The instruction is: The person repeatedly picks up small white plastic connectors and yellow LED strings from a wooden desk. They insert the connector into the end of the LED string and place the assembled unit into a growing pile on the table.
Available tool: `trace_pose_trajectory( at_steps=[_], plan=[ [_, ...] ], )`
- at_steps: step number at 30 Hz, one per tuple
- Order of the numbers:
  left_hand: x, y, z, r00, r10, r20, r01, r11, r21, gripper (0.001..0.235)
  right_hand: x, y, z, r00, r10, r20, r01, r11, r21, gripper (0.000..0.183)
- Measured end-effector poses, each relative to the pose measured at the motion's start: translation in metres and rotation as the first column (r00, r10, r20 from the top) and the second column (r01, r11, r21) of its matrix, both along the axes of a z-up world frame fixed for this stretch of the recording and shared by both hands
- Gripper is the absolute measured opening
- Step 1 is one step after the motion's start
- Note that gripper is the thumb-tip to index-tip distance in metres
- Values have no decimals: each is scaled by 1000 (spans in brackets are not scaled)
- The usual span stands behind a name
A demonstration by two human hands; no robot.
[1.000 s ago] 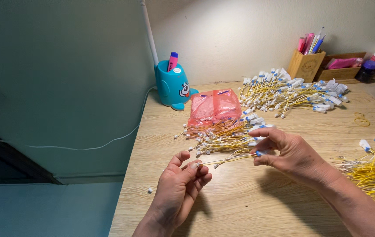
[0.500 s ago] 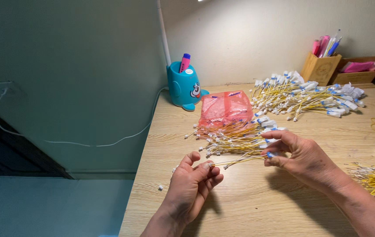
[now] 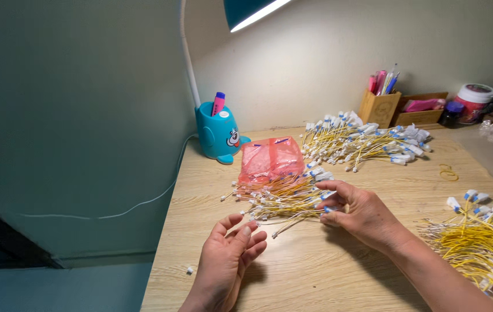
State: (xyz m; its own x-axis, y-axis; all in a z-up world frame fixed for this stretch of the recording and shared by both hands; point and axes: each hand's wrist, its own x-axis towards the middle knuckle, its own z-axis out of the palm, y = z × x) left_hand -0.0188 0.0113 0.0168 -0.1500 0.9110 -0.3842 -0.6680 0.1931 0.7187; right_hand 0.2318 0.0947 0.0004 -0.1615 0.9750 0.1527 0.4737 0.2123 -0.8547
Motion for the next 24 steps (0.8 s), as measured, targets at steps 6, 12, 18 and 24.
trace_pose_trajectory(
  at_steps=[6,12,18,24],
  plan=[
    [-8,14,-35,992,36,-122,-24,995,96,45,13,15,-5,910,-34,412,-119,933,341,63],
    [-13,19,-35,964,17,-264,-11,1000,25,41,75,-3,72,883,-351,310,247,912,328,14],
    [9,9,-10,943,-42,-329,3,993,-118,36,172,12,77,459,-217,862,497,867,-46,26],
    [0,22,-53,945,-35,-325,36,999,-5,37,162,5,64,251,-65,966,575,813,-95,39]
  ],
)
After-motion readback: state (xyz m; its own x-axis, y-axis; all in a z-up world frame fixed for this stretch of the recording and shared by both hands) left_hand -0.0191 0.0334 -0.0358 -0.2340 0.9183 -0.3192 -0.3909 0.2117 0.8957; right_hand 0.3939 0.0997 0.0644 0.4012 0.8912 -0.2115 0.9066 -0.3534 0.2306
